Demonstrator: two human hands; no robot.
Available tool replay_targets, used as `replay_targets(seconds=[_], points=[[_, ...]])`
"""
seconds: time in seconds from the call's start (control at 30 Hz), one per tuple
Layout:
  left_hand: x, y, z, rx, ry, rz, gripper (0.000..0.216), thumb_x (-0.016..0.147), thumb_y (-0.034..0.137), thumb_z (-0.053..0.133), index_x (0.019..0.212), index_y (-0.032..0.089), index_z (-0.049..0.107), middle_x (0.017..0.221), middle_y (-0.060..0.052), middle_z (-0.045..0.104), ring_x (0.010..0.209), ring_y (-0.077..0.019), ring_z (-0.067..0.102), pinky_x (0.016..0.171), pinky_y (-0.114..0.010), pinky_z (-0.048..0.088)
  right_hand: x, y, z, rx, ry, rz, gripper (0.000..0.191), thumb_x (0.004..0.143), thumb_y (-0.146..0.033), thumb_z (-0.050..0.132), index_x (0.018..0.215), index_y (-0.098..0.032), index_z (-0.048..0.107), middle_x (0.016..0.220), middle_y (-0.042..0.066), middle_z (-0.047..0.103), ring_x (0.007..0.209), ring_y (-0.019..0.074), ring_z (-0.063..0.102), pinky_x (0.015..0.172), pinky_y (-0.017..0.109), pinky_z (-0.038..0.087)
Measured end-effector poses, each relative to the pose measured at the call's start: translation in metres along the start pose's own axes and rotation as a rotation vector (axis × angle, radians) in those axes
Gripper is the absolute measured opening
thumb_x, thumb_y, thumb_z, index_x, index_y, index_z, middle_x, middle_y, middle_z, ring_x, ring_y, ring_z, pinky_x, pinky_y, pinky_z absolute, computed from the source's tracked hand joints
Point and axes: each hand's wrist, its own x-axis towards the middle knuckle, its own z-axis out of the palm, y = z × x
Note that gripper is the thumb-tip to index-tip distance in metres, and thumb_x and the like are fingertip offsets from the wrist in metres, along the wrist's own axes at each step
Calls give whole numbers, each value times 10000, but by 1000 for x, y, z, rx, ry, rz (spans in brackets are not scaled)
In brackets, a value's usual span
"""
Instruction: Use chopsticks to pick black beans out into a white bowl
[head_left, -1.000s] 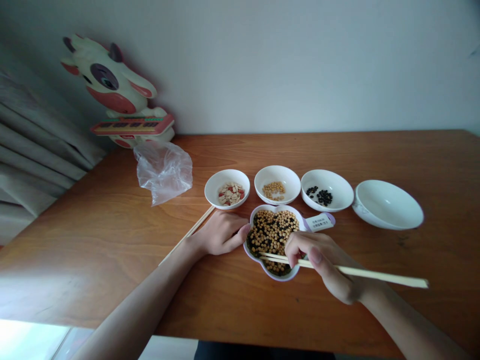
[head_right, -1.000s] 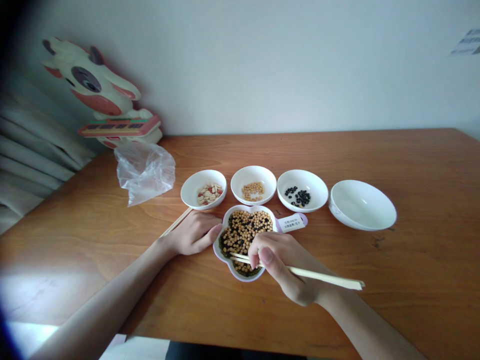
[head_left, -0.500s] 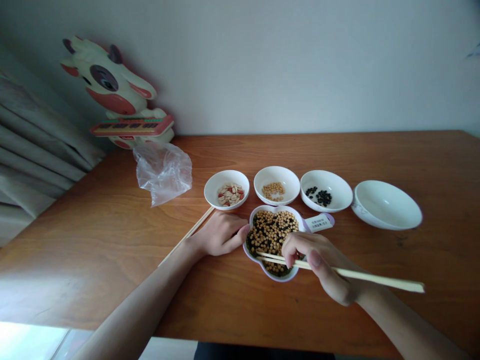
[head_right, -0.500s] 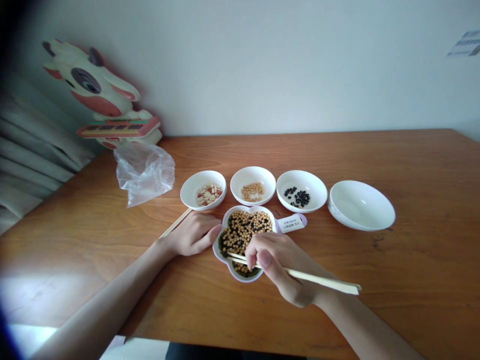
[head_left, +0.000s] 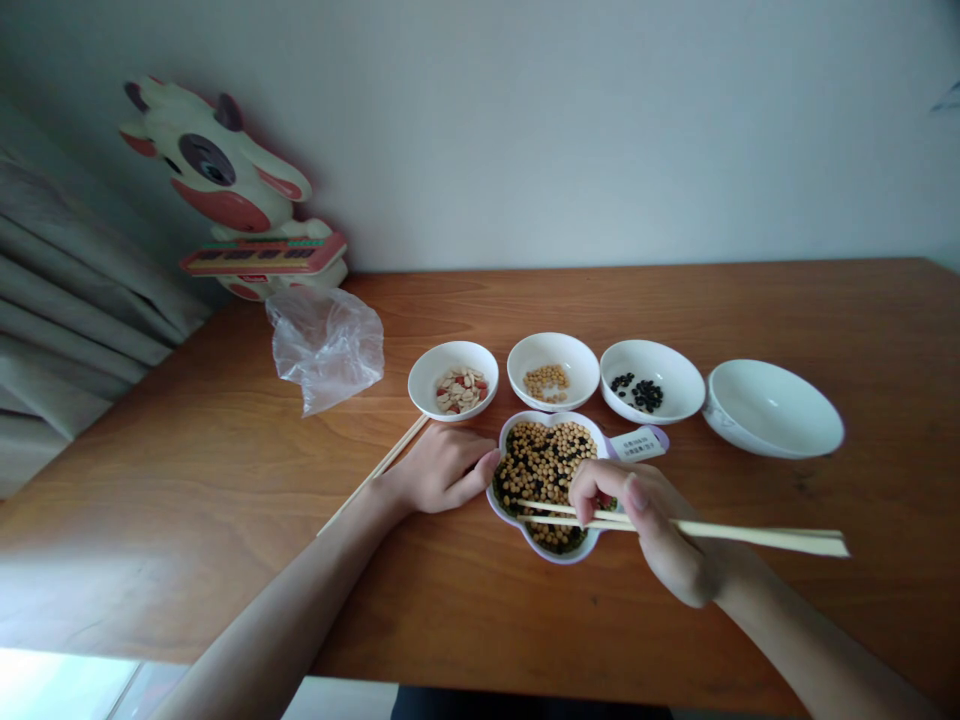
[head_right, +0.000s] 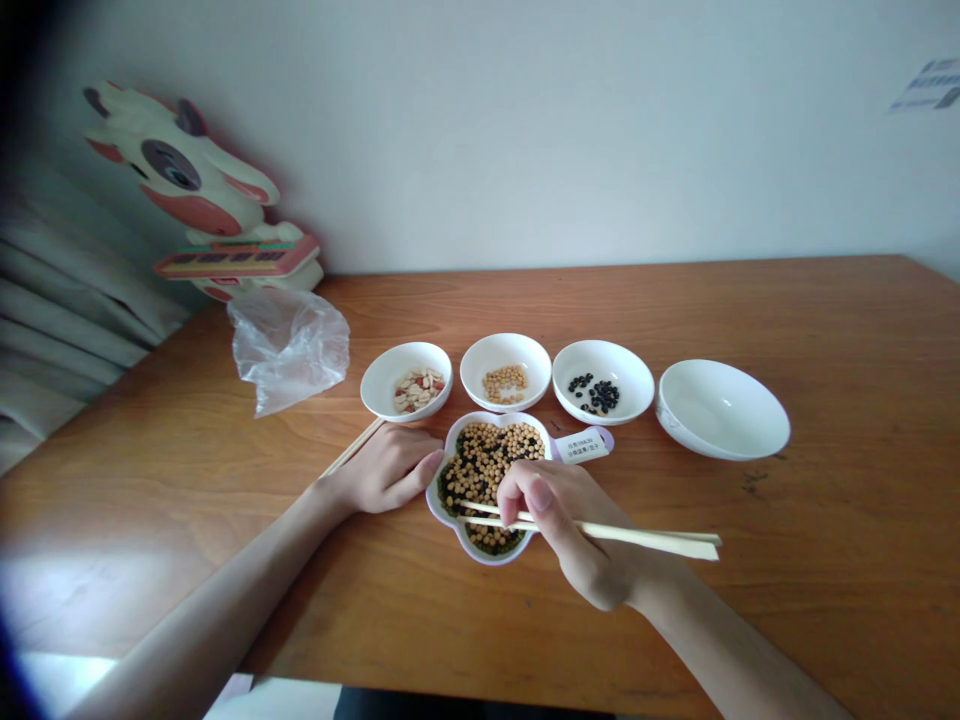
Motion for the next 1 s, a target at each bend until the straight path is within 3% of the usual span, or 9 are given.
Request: replay_targets(seconds=[0.3, 0.53, 1.0], points=[[-1, 0, 0, 0, -4, -3, 423, 1116, 335, 320, 757, 190, 492, 776, -31, 639, 656, -147, 522, 680, -321, 362, 3, -2, 2, -17, -1, -43, 591, 1117, -589, 194, 890, -210, 587, 852, 30, 628, 785, 186, 579, 763, 340, 426], [-1, -1, 0, 5, 0, -7, 425, 1113, 334, 325, 753, 193, 500, 773, -26, 635, 646, -148, 508, 671, -331, 359, 1, -1, -1, -54, 5, -52, 670, 1070, -697, 157, 877, -210, 575, 849, 40, 627, 791, 206, 566, 764, 361, 414], [-1, -1, 0, 4, 0, -6, 425, 1117, 334, 325, 759, 190, 501, 776, -31, 642, 649, -146, 516, 672, -321, 355, 4, 1, 12, -4, 161, 27, 690, 1074, -677, 135, 818, -212, 576, 759, 36, 597, 722, 204, 542, 656, 339, 384]])
